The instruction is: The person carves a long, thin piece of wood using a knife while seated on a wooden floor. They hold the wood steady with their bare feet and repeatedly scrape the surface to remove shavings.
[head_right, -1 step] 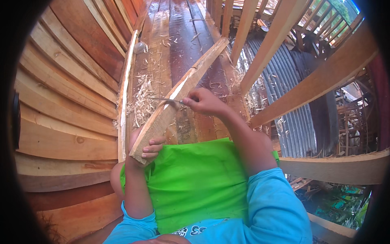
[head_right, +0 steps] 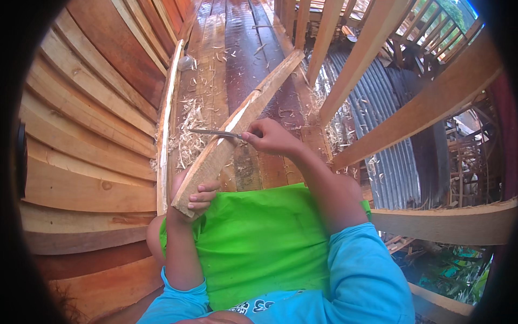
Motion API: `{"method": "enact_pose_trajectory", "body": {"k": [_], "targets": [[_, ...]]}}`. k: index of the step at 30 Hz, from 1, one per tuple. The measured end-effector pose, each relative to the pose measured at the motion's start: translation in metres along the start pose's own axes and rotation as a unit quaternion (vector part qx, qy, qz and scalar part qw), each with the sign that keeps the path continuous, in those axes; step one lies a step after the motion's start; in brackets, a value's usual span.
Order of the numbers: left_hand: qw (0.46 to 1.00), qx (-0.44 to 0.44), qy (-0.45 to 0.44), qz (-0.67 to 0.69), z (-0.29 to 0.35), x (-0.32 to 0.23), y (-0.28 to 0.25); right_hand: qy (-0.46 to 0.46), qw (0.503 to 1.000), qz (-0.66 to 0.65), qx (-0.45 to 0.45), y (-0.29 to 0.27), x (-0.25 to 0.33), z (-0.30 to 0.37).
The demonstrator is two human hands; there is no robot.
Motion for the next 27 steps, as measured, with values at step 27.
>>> {"method": "enact_pose_trajectory", "body": {"k": [27], "targets": [[0.997, -0.053, 0.002, -0.062, 0.003, -0.002, -0.027, 0.047, 0.931, 0.297, -0.207, 0.053, 0.070, 0.026]]}}
Point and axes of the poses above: each hand's wrist, its own z-axis away from the middle knuckle, its own y-axis out of the palm, x = y × z, the point moved 7 cm from there along -z, towards the middle knuckle, and after that the axes turned 4 degrees about x, right-handed, at the moved point
